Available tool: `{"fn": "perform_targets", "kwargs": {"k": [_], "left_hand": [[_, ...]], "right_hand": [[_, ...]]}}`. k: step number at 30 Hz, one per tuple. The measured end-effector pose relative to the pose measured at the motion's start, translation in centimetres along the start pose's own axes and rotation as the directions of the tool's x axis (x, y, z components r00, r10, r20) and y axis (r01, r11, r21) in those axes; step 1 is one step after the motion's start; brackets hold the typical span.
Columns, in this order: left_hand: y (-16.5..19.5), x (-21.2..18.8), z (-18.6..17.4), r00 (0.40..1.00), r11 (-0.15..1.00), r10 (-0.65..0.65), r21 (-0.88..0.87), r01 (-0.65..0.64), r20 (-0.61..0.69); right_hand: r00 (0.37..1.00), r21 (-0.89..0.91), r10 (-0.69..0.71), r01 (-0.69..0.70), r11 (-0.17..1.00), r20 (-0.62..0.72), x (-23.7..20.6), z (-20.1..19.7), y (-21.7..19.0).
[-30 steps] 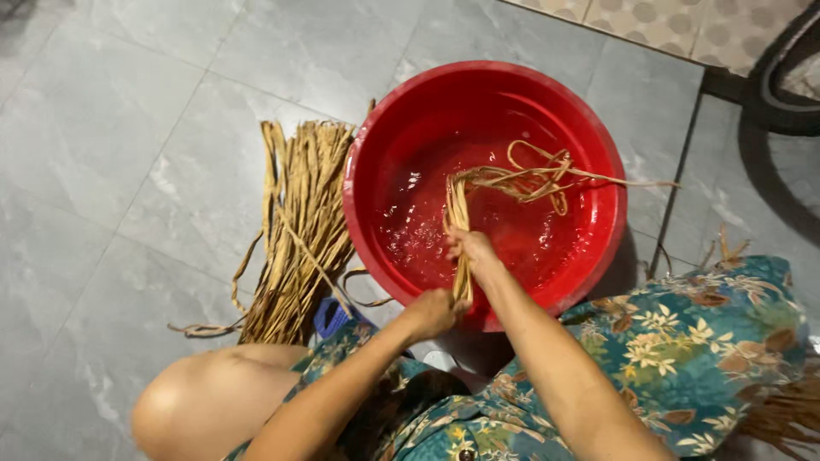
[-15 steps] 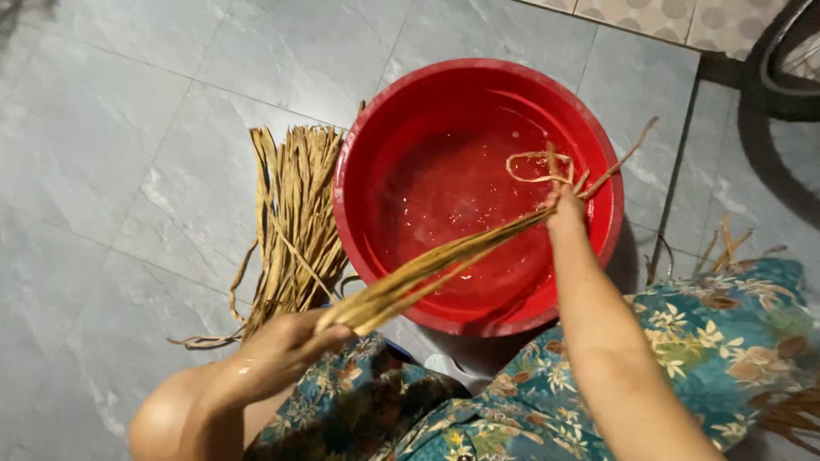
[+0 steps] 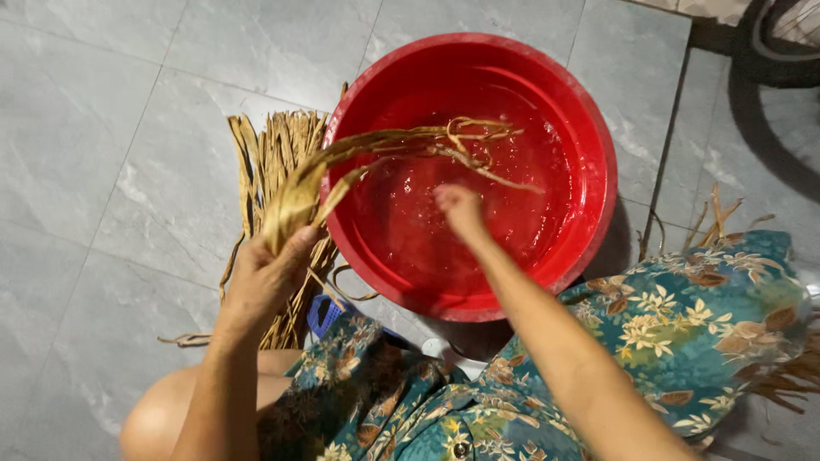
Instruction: The person sits on the floor and repeatedly submerges, agitates, and rinses bundles of dried plant fibers in a red basin of water. They handle the fibers by hand, separating strands and squeezing them to remove dirt, then place the wet fibers aside.
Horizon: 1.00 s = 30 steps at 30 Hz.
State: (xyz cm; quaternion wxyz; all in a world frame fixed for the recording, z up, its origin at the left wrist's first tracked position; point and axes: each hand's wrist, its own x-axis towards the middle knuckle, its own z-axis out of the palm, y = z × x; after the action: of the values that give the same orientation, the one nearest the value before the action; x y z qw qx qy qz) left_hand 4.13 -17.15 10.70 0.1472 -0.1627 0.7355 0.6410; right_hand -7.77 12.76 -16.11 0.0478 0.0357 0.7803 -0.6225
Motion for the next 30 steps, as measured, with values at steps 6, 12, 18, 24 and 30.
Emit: {"fn": "perform_targets", "kwargs": {"k": [6, 12, 18, 24, 30], "left_hand": [[0.3, -1.6, -1.1, 0.999, 0.998, 0.043, -0.052, -0.044, -0.023], [-0.5, -0.3, -0.1, 0.994, 0.998, 0.067, -0.025, -0.065, 0.081], [-1.2, 1.0, -0.4, 0.995, 0.982, 0.028, -0.184, -0.044, -0.092], [-1.8, 2.6, -1.9, 0.97, 0.883, 0.039, -0.446, -0.145, -0.239], [-2.6, 6.1, 1.5, 0.986, 0.896, 0.124, -0.414, -0.161, -0.116]], "right_hand": [[0.941, -0.273, 0.034, -0.132, 0.953, -0.336, 3.2, -8.4, -4.3], [0.963, -0.155, 0.173, -0.142, 0.978, 0.208, 1.8, -3.5, -3.2], [0.997, -0.285, 0.072, -0.072, 0.956, -0.009, 0.1, -4.4, 2.6], [0.921, -0.495, 0.39, -0.339, 0.8, -0.001, 2.5, -7.8, 1.3], [0.99, -0.335, -0.107, 0.131, 0.933, 0.09, 2.5, -11.1, -12.4]]}}
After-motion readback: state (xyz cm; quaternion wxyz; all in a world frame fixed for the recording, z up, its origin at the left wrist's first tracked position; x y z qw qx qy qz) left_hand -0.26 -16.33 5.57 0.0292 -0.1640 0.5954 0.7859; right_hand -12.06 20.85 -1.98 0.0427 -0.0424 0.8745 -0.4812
